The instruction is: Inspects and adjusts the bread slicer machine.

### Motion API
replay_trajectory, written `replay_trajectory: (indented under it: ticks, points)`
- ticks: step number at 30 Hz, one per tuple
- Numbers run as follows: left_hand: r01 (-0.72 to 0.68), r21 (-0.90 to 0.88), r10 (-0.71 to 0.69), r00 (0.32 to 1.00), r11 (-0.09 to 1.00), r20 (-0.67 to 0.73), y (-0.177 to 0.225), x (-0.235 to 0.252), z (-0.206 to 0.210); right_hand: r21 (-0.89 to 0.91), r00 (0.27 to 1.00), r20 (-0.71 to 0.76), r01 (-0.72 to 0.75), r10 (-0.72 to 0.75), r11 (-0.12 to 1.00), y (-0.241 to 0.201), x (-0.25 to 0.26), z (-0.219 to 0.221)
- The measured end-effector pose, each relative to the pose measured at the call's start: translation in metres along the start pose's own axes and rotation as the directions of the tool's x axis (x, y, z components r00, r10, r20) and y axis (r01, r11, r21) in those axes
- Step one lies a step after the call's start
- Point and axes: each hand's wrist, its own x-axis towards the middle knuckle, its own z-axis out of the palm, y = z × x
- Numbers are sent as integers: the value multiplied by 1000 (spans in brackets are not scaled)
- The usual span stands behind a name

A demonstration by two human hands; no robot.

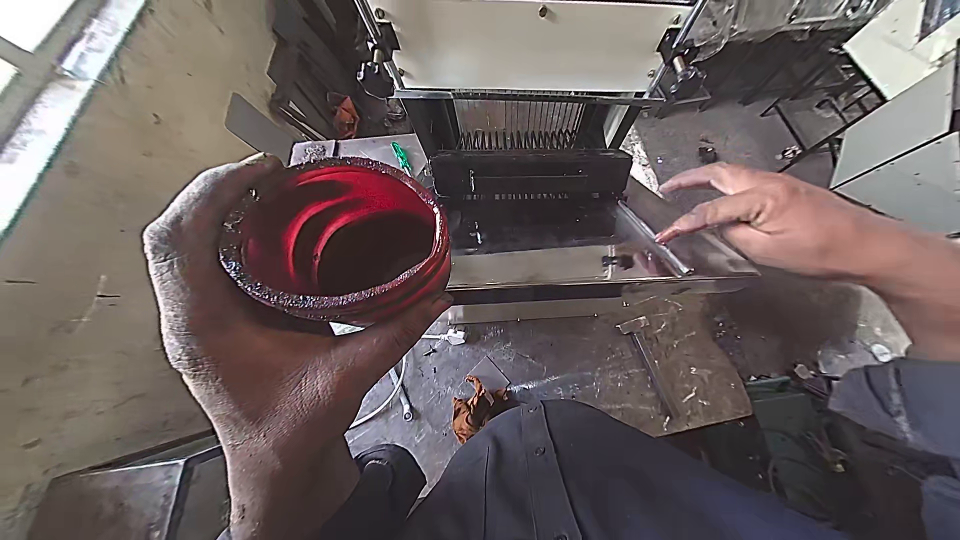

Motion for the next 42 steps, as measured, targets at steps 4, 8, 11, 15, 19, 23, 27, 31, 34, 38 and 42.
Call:
replay_trajectory:
  ticks: [4, 8, 11, 15, 19, 23, 27, 31, 34, 38, 42]
  points:
    - [-23, 1, 23, 999, 1000, 29, 3, 3, 7, 34, 999, -26, 20, -19, 999, -14, -25, -5]
    - [-88, -15, 89, 993, 996, 76, 14, 9, 18, -24, 997, -69, 17, -18, 1000, -10, -22, 5]
    - [-147, 8, 145, 983, 989, 116, 24, 15, 27, -54, 996, -79, 38, -42, 998, -7, -16, 8]
    - [-133, -6, 132, 975, 991, 181, 39, 23, 45, 11, 968, -235, 87, -82, 996, -34, -8, -15]
    - [-118, -18, 119, 953, 993, 278, 46, 30, 74, -40, 944, -264, 195, -198, 980, -74, 13, -46]
    - [-196, 26, 176, 925, 980, 338, 50, 29, 101, -207, 969, -190, 115, -156, 972, -110, 25, -21]
    - [-284, 60, 251, 913, 957, 323, 52, 22, 119, -399, 986, 115, 155, -119, 904, -95, 43, -26]
    - [-339, 119, 294, 911, 933, 290, 52, 21, 127, -353, 988, 78, 151, -132, 923, -84, 47, -22]
    - [-263, 114, 220, 930, 958, 295, 50, 24, 128, -275, 987, 15, 156, -158, 949, -80, 44, -28]
    - [-145, 17, 133, 945, 989, 299, 49, 30, 131, -77, 998, -9, 69, -70, 995, -78, 39, -44]
    - [-114, -35, 119, 947, 993, 299, 50, 30, 136, 317, 1000, -7, -13, 16, 948, -64, 27, -45]
